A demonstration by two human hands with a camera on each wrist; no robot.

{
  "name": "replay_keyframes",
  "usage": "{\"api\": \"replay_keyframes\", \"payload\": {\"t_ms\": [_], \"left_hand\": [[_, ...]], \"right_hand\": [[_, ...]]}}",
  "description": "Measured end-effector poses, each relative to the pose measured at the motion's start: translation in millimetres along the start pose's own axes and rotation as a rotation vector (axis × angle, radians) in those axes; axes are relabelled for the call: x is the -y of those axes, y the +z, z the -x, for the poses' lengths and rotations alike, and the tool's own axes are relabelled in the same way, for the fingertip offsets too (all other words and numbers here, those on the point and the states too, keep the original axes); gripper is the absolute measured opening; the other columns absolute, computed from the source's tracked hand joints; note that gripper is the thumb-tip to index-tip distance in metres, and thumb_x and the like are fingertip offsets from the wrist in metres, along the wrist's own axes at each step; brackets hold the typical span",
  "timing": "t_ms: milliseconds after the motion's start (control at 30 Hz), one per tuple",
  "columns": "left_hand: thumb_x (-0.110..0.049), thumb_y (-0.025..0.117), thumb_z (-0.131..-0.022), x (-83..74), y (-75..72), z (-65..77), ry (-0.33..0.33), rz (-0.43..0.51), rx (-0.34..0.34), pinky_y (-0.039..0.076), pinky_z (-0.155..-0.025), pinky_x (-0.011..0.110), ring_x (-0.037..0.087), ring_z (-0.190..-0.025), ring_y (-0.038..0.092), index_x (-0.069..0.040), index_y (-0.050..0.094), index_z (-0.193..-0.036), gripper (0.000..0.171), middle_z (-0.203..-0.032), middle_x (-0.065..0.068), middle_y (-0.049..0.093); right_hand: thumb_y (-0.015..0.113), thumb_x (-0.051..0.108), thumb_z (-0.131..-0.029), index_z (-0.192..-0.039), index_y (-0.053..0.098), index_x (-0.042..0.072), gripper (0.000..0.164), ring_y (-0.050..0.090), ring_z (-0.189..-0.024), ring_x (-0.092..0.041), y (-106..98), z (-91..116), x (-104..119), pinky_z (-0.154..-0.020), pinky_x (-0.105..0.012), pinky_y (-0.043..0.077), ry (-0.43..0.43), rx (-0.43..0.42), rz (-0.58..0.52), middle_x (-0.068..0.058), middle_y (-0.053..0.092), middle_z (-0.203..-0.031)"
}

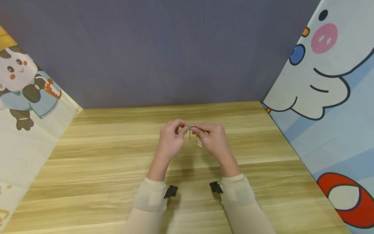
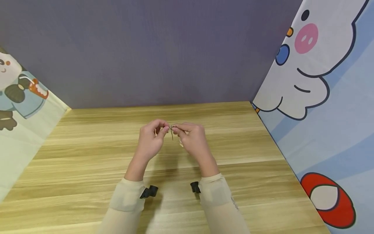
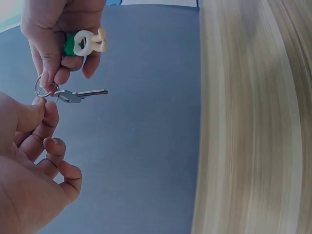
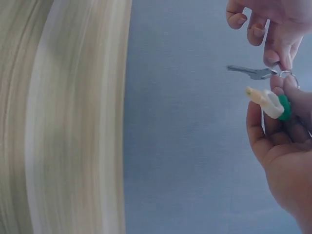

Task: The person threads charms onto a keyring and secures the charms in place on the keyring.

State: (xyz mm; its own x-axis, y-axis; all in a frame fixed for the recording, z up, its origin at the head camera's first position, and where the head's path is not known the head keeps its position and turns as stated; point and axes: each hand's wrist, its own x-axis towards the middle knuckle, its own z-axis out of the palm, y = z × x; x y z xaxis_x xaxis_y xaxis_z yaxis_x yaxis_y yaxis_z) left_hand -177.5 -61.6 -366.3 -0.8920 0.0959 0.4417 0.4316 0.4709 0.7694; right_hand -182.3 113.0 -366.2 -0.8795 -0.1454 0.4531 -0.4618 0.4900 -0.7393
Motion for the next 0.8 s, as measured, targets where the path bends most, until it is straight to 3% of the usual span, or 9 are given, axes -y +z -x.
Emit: {"api": "replay_keyframes", "payload": {"t_ms": [100,367,533,800], "left_hand": [[-0.007,0.07,-0.102,1.7,2.6,-0.8,-0.02,0.053,-0.018,0.035,-0.064,0.025,0.023,-0.07,0.047,-0.003,0.073,-0.099,0.006,-0.086,0.01,0.067],[-0.006,0.069,-0.101,1.6,4.4,-1.2,-0.086,0.176,-0.025,0.037,-0.057,0.021,0.02,-0.069,0.051,-0.001,0.073,-0.098,0.006,-0.087,0.013,0.071],[-0.005,0.069,-0.101,-0.3,4.9,-0.7,-0.136,0.244,-0.019,0.044,-0.063,0.021,0.016,-0.072,0.054,-0.001,0.072,-0.1,0.005,-0.088,0.014,0.069],[-0.003,0.067,-0.102,1.5,8.2,2.1,-0.238,0.399,-0.015,0.049,-0.073,0.022,0.018,-0.083,0.06,0.002,0.071,-0.104,0.007,-0.096,0.013,0.07]], "right_hand": [[0.076,0.015,-0.099,-0.108,0.084,0.005,0.016,0.073,-0.076,-0.026,1.8,-0.1,-2.3,-0.063,-0.023,0.05,0.032,-0.002,-0.051,-0.011,0.082,-0.093],[0.078,0.013,-0.098,-0.11,0.084,0.006,0.015,0.068,-0.072,-0.016,5.4,0.3,-5.0,-0.061,-0.021,0.051,0.12,-0.017,-0.182,-0.013,0.081,-0.094],[0.077,0.009,-0.098,-0.112,0.083,0.003,0.016,0.073,-0.081,-0.011,6.7,1.8,-4.5,-0.07,-0.022,0.059,0.177,-0.032,-0.279,-0.019,0.081,-0.099],[0.076,0.008,-0.098,-0.113,0.081,0.0,0.018,0.075,-0.082,-0.01,10.1,5.1,-6.7,-0.073,-0.022,0.061,0.231,-0.048,-0.361,-0.022,0.081,-0.106]]}}
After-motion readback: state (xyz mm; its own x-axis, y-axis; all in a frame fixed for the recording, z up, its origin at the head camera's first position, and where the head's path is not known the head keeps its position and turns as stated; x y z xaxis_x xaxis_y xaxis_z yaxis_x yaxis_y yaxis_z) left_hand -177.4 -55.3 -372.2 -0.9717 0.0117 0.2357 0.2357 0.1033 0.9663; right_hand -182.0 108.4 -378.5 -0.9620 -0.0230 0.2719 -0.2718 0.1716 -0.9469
